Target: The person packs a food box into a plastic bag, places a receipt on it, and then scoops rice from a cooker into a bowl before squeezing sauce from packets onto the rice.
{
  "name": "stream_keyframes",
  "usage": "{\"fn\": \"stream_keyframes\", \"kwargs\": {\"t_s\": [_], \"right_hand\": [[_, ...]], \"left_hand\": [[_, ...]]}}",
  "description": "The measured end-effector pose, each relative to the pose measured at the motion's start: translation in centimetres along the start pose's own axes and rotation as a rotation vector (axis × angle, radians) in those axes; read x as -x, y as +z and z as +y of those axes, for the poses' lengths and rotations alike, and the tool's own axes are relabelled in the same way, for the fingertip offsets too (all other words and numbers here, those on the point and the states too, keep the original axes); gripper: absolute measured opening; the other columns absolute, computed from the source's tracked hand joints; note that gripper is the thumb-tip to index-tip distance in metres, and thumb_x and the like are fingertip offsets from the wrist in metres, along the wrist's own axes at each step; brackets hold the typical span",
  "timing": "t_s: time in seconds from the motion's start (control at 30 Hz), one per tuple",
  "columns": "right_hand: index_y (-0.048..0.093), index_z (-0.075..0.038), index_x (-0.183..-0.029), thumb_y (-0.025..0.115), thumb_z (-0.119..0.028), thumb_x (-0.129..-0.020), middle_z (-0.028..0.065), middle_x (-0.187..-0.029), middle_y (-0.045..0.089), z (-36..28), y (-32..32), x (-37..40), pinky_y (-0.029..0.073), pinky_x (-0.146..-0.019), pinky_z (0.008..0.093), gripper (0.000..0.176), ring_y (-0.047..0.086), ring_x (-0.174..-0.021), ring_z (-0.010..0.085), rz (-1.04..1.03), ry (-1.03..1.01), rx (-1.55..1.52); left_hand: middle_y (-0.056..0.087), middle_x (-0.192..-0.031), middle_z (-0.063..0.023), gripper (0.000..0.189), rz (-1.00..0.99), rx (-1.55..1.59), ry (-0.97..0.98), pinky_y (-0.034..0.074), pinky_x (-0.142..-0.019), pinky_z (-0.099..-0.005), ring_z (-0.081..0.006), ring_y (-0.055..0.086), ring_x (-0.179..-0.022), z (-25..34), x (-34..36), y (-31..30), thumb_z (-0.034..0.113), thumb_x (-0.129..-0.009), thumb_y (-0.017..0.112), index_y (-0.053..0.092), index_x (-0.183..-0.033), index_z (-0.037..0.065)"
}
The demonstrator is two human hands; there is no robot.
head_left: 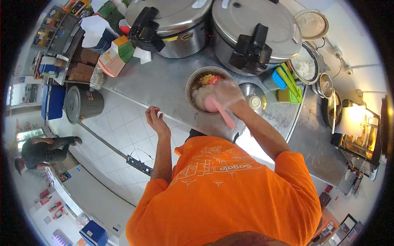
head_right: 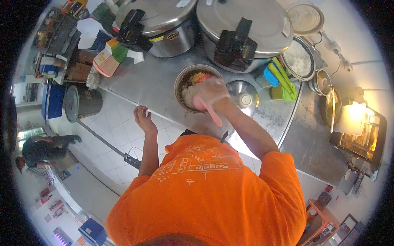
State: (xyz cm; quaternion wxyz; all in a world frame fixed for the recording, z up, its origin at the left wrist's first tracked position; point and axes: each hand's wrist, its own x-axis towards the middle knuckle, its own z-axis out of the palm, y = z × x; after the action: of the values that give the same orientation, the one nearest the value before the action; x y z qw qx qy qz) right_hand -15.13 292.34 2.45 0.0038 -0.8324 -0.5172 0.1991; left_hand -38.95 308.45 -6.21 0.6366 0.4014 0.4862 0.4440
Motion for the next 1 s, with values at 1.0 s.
{"fn": "stream_keyframes", "kwargs": {"t_s": [1.0], "right_hand": [[0.063,0.005,-0.11,0.06,-0.02,-0.081,0.0233,-0.11,0.064,1.3,12.3,-15.3,0.049,-0.087,0.0442,0.038,0.062,-0.107,0.0315,0.02,0.108,0.229]], "left_hand": [[0.057,-0.094,0.0027,0.02,-0.552,-0.154,-0.191,0.039,-0.076,-0.0278,-0.0099,0.054,-0.09,-0.1,-9.1,2.2,0.031,-0.094,0.056,0.055,-0.106,0.015]]}}
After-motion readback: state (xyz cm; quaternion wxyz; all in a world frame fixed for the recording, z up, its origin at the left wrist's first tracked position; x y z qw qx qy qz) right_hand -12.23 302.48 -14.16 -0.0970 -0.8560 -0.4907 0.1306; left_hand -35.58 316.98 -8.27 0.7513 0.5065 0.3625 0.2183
